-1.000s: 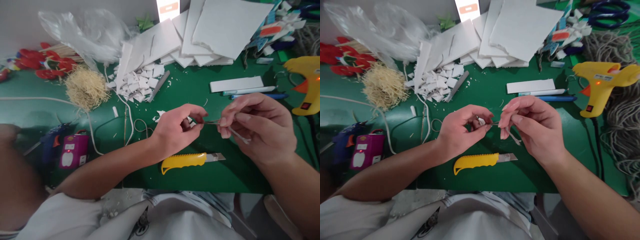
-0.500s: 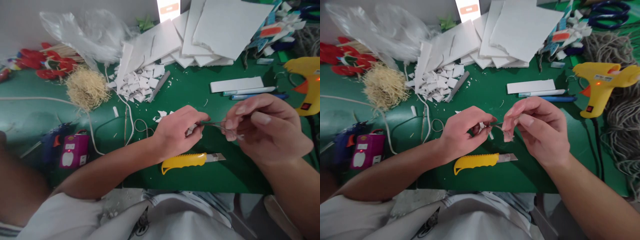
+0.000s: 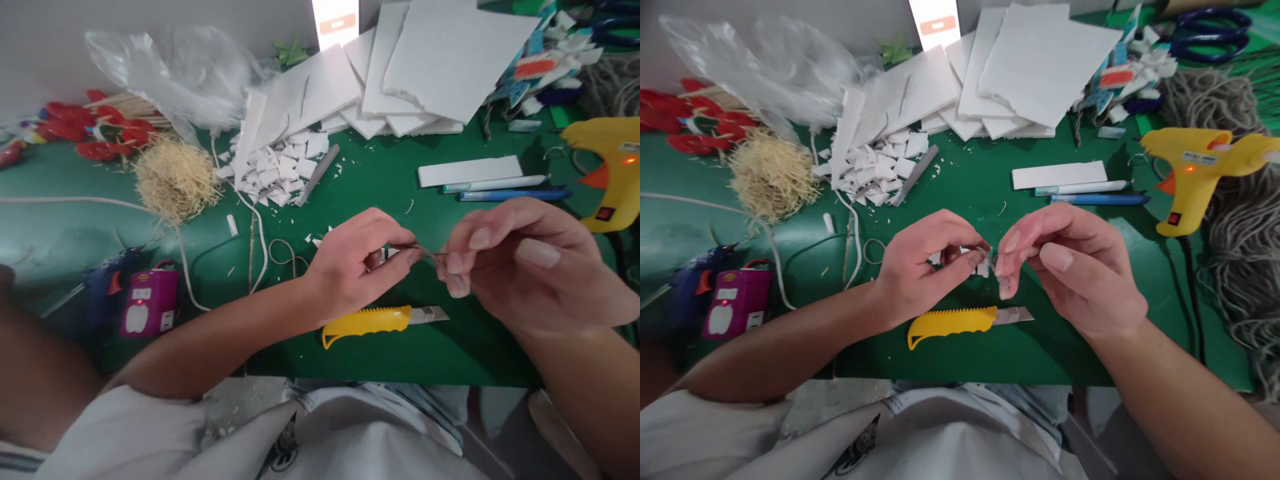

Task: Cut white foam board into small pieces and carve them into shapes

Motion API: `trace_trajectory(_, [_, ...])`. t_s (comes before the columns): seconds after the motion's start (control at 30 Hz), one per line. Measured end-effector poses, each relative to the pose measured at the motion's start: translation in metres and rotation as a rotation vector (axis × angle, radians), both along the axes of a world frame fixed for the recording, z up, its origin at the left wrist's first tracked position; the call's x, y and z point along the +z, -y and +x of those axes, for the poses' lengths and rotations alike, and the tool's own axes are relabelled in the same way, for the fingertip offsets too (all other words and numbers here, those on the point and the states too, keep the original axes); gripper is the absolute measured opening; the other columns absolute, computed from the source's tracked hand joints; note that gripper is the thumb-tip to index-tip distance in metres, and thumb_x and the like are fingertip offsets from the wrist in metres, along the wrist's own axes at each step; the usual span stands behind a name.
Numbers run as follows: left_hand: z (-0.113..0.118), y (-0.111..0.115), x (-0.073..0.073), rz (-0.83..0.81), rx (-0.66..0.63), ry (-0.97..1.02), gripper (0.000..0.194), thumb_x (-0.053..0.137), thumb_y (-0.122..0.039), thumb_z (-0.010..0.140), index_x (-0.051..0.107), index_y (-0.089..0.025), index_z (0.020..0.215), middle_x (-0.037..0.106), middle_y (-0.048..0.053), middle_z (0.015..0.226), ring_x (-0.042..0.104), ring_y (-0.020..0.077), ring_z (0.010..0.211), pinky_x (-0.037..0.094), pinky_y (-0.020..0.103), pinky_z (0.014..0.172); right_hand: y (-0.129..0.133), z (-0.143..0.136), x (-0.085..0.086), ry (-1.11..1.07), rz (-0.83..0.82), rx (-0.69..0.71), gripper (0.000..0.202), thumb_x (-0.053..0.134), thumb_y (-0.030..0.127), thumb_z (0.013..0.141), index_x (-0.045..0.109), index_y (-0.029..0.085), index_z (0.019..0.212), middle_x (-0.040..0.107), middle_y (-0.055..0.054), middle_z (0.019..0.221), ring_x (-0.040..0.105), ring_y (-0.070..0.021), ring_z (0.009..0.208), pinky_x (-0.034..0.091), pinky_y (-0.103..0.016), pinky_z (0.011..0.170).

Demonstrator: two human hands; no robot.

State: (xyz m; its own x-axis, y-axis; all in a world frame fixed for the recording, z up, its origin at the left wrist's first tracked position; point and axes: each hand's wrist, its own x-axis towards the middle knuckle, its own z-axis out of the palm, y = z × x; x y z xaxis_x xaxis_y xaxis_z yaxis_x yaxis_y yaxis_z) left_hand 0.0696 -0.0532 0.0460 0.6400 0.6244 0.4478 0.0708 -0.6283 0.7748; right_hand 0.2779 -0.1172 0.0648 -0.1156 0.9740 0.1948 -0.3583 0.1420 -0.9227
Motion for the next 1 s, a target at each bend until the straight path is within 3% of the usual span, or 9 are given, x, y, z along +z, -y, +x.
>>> trace_trajectory(0.2, [0.001,0.0,0.0,-0.033,-0.033,0.045,0.01,0.069,-0.023,0.099,0.072,-0.018,0.092,0.073,0.002,0.085,0.06,0.008,0.065,0.047,0.019,0.054,0.005,-0.01,0.0,-0.019,0.019,-0.046,0.012,0.077,0.032,0.09,0.083,0.023,0.097,0.072,-0.005,0.073,0.067,-0.0152,0.056,0.054,-0.027,0.042])
trace_trajectory(0.43, [0.002,-0.001,0.0,-0.034,0.032,-0.007,0.013,0.068,-0.017,0.098,0.071,-0.018,0.085,0.069,-0.001,0.078,0.061,0.0087,0.07,0.045,0.02,0.057,0.008,-0.018,-0.001,-0.075,0.053,-0.15,0.01,0.08,0.027,0.086,0.082,0.02,0.093,0.07,-0.003,0.069,0.065,-0.0145,0.053,0.052,-0.028,0.041])
trace_trajectory(0.63, [0.002,-0.001,-0.001,0.005,0.021,-0.03,0.013,0.07,-0.019,0.097,0.066,-0.018,0.084,0.066,-0.001,0.077,0.058,0.0084,0.067,0.041,0.02,0.055,0.007,-0.02,0.001,0.165,0.08,-0.292,0.019,0.092,0.03,0.076,0.081,0.028,0.091,0.065,0.002,0.067,0.059,-0.012,0.051,0.053,-0.032,0.052])
trace_trajectory(0.83, [0.001,0.001,-0.002,0.043,0.009,-0.09,0.011,0.068,-0.018,0.097,0.065,-0.018,0.086,0.071,0.001,0.084,0.065,0.0107,0.078,0.046,0.021,0.061,0.007,-0.025,-0.001,0.247,0.095,-0.356,0.033,0.08,0.003,0.07,0.079,0.029,0.09,0.057,0.006,0.059,0.054,-0.0114,0.052,0.048,-0.031,0.051])
trace_trajectory(1.0, [0.001,0.002,-0.003,0.119,0.0,-0.131,0.011,0.069,-0.021,0.096,0.064,-0.019,0.087,0.072,0.003,0.087,0.067,0.0129,0.083,0.052,0.022,0.066,0.007,-0.026,-0.001,0.283,0.098,-0.363,0.033,0.072,0.002,0.073,0.079,0.029,0.091,0.052,0.007,0.056,0.051,-0.0103,0.047,0.042,-0.029,0.046])
